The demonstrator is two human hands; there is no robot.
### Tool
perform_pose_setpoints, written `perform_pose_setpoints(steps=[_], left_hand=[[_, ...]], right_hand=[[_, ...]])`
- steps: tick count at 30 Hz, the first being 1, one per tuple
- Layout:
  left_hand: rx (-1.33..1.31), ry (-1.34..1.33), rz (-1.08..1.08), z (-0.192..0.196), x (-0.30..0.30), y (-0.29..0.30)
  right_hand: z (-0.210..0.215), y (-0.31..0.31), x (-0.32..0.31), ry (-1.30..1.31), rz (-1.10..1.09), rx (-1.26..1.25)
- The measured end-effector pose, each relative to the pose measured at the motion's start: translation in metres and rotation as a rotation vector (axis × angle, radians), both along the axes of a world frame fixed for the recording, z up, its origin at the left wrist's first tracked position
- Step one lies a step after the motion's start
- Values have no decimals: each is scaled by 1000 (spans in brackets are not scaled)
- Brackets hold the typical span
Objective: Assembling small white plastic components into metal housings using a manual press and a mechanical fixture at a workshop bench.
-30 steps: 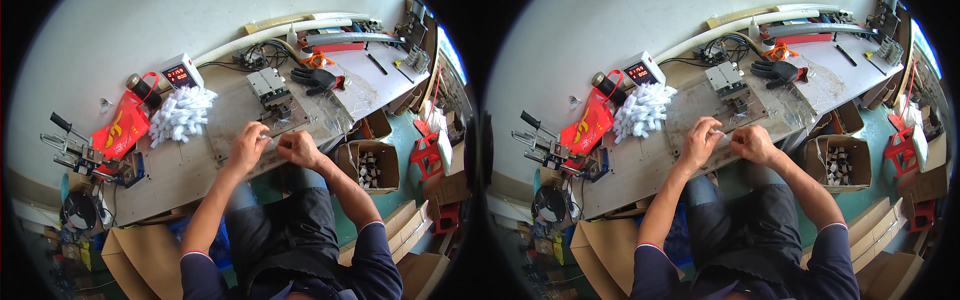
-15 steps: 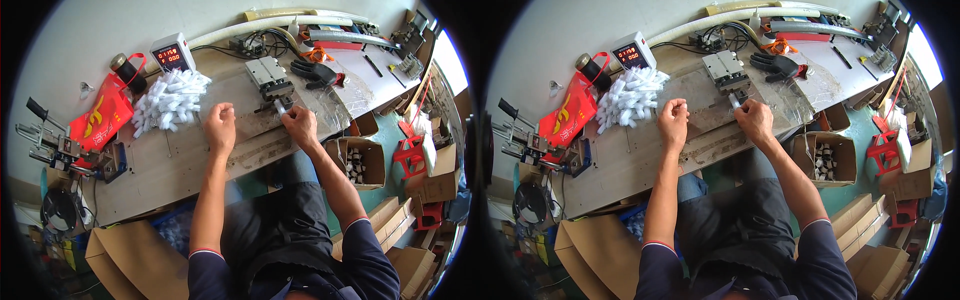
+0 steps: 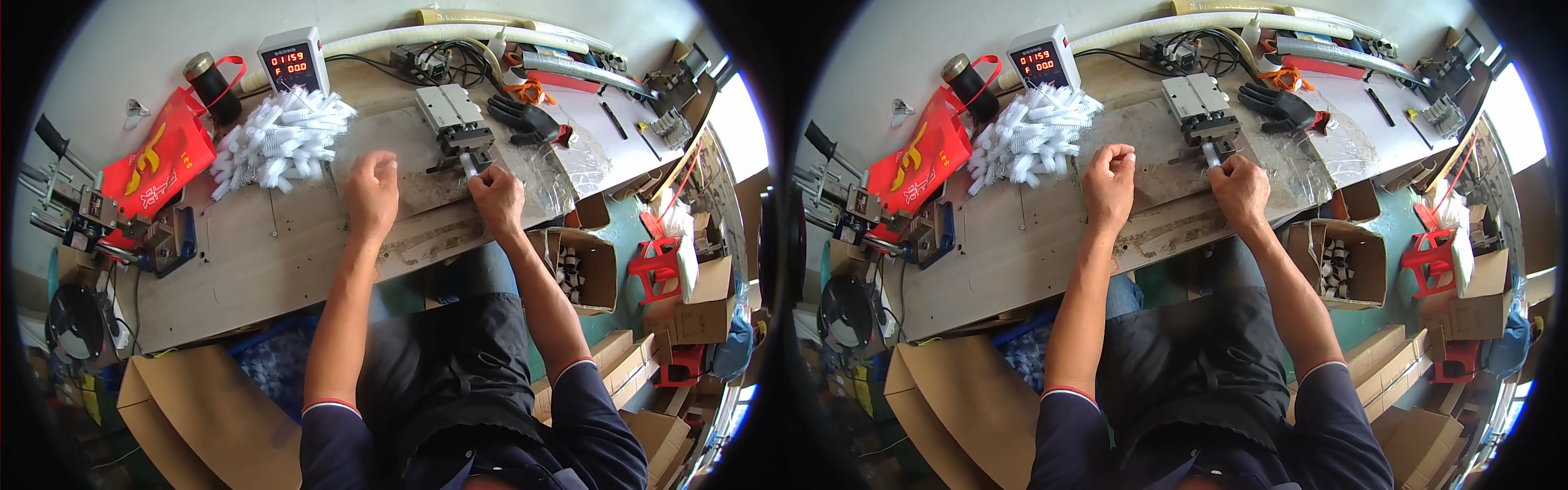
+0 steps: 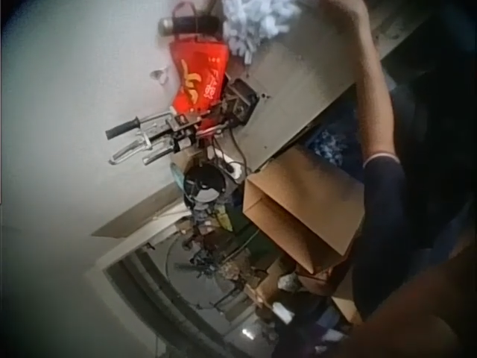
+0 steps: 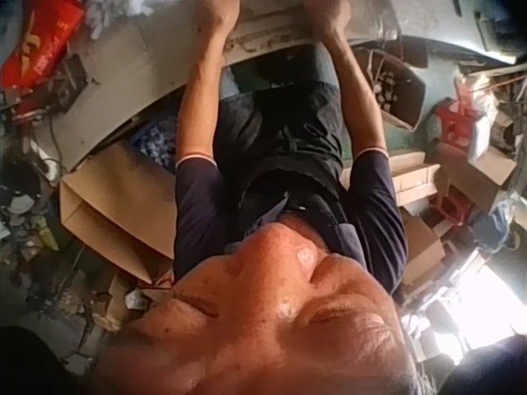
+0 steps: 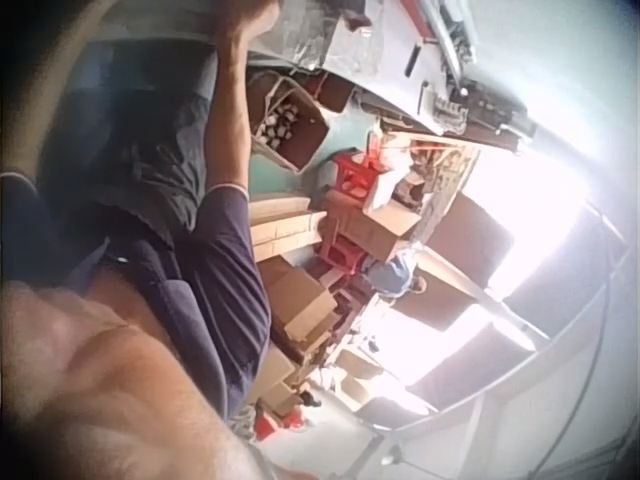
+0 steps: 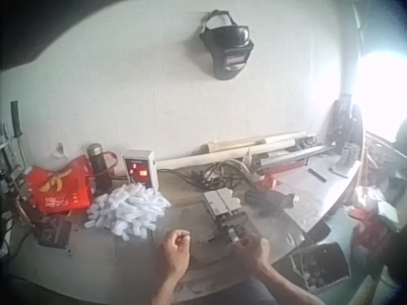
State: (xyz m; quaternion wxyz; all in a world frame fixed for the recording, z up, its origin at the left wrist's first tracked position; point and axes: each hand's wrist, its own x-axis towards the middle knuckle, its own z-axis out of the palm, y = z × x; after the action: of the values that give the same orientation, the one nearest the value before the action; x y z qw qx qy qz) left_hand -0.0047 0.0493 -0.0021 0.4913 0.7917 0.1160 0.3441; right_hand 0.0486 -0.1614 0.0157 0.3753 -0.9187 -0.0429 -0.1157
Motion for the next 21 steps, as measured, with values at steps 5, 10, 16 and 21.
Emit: perform_pose_setpoints(steps=[5, 10, 16, 21], left_hand=[[26, -13, 62, 3, -4, 2], [70, -38, 83, 8, -2, -4], [172, 41, 78, 6, -7, -11], [410, -11, -24, 11, 2, -30]], right_hand=[[-10, 4, 3, -22, -6, 1], [-6, 3, 1, -33, -49, 40], [-7, 2, -4, -45, -42, 128], [-5, -2, -5, -38, -33, 209]])
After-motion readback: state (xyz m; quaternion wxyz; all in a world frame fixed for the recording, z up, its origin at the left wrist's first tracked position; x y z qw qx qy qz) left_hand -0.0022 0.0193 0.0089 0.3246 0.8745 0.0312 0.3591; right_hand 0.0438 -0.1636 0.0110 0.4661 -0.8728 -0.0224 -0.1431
